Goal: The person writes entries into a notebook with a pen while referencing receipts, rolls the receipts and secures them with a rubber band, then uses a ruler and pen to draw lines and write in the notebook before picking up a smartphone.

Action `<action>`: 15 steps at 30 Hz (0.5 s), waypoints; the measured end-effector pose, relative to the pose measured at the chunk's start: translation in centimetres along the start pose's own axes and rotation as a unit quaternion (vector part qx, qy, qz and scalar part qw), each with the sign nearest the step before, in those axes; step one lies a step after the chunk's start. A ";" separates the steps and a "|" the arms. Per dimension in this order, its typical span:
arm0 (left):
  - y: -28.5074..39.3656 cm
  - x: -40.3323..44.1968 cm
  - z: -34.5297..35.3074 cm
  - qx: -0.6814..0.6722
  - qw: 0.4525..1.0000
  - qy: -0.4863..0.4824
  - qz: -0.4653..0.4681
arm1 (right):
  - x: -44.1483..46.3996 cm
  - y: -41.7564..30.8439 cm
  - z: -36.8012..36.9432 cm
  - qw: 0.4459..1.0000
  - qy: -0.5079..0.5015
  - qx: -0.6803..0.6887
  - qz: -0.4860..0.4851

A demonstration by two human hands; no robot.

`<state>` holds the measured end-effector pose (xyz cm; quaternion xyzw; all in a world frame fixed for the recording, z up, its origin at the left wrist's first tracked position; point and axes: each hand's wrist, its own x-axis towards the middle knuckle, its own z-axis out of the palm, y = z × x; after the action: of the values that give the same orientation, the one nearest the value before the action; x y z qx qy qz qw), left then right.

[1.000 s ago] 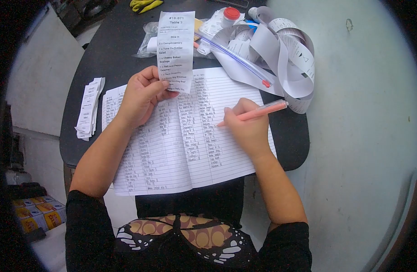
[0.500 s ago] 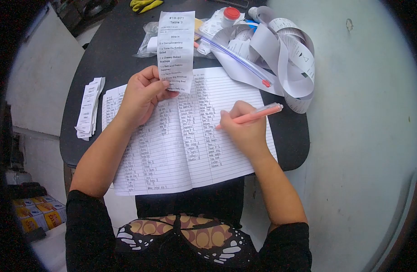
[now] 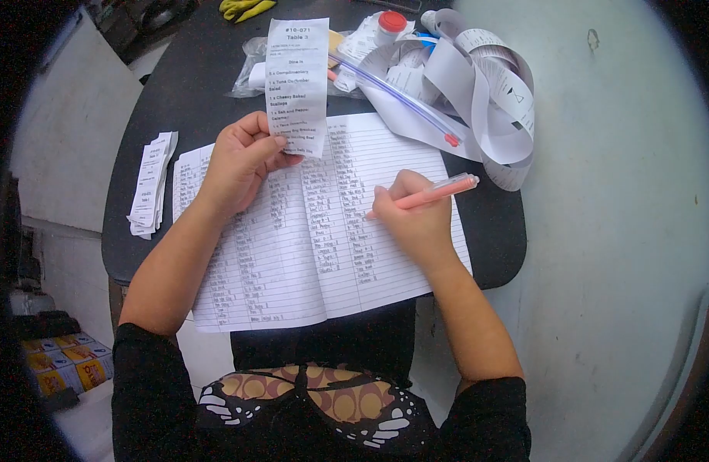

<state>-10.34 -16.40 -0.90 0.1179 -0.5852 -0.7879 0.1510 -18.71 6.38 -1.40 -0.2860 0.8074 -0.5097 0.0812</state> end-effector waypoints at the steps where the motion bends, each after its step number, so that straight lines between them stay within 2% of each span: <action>1: 0.1 0.0 0.1 0.000 1.000 0.001 -0.001 | 0.0 -0.2 0.0 1.000 -0.001 0.004 -0.002; 15: 0.1 0.0 -0.2 -0.018 1.000 -0.013 -0.003 | -0.4 -0.4 -0.4 0.999 -0.003 0.051 0.003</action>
<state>-10.24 -16.55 -0.87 0.1063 -0.5723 -0.8004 0.1431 -18.38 6.83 -0.93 -0.2805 0.7810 -0.5490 0.0998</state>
